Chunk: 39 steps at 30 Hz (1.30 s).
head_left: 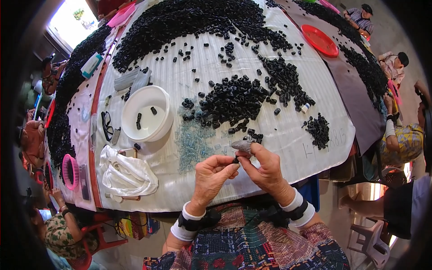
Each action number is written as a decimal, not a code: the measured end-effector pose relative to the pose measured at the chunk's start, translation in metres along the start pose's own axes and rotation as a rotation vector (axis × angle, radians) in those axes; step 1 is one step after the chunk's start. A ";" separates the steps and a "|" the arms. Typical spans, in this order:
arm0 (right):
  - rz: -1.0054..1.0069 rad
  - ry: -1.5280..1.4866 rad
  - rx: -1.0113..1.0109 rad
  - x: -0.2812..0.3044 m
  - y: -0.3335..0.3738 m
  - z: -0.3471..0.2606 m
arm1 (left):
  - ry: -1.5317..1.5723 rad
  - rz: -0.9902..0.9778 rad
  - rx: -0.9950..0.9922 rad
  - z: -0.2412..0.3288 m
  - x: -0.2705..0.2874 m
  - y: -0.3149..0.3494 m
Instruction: Sort and inspect small black manufacturing components at a factory table.
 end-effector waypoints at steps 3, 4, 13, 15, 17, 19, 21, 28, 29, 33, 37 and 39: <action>-0.016 0.017 -0.004 0.000 -0.001 0.000 | -0.026 0.000 0.018 -0.001 0.000 0.000; -0.023 0.021 -0.012 0.000 -0.001 0.000 | -0.027 -0.001 0.018 0.000 0.000 0.000; 0.015 0.005 -0.065 -0.004 0.005 0.009 | 0.000 -0.008 0.084 -0.007 -0.003 -0.002; -0.017 0.064 -0.068 -0.003 0.008 0.010 | -0.006 -0.005 0.103 -0.010 -0.004 -0.001; -0.051 0.122 -0.073 -0.005 0.009 0.011 | 0.005 -0.004 0.113 -0.011 -0.003 0.000; -0.070 0.144 -0.032 -0.005 0.009 0.008 | 0.017 -0.008 0.122 -0.011 -0.005 0.001; -0.070 0.126 -0.022 -0.005 0.009 0.008 | 0.024 -0.005 0.147 -0.012 -0.006 0.002; -0.082 0.065 -0.059 -0.007 0.012 0.013 | 0.023 0.040 0.203 -0.018 -0.006 -0.001; -0.083 0.063 -0.058 -0.007 0.013 0.013 | 0.047 0.034 0.204 -0.020 -0.005 -0.002; -0.129 0.034 -0.099 -0.007 0.010 0.013 | 0.153 0.044 0.193 -0.021 -0.003 -0.003; -0.168 0.087 -0.012 -0.009 0.007 0.010 | 0.152 0.062 0.183 -0.016 0.000 -0.005; -0.162 0.118 0.012 -0.014 0.010 0.011 | 0.160 0.061 0.166 -0.015 0.001 -0.005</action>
Point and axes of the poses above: each hand's wrist, its own y-axis away from the middle knuckle, its own x-axis out of the back of the hand, z = x × y, the point moved 6 cm from there along -y, towards the middle knuckle, and after that the axes turned 15 degrees about -y, right-handed, at the moved point
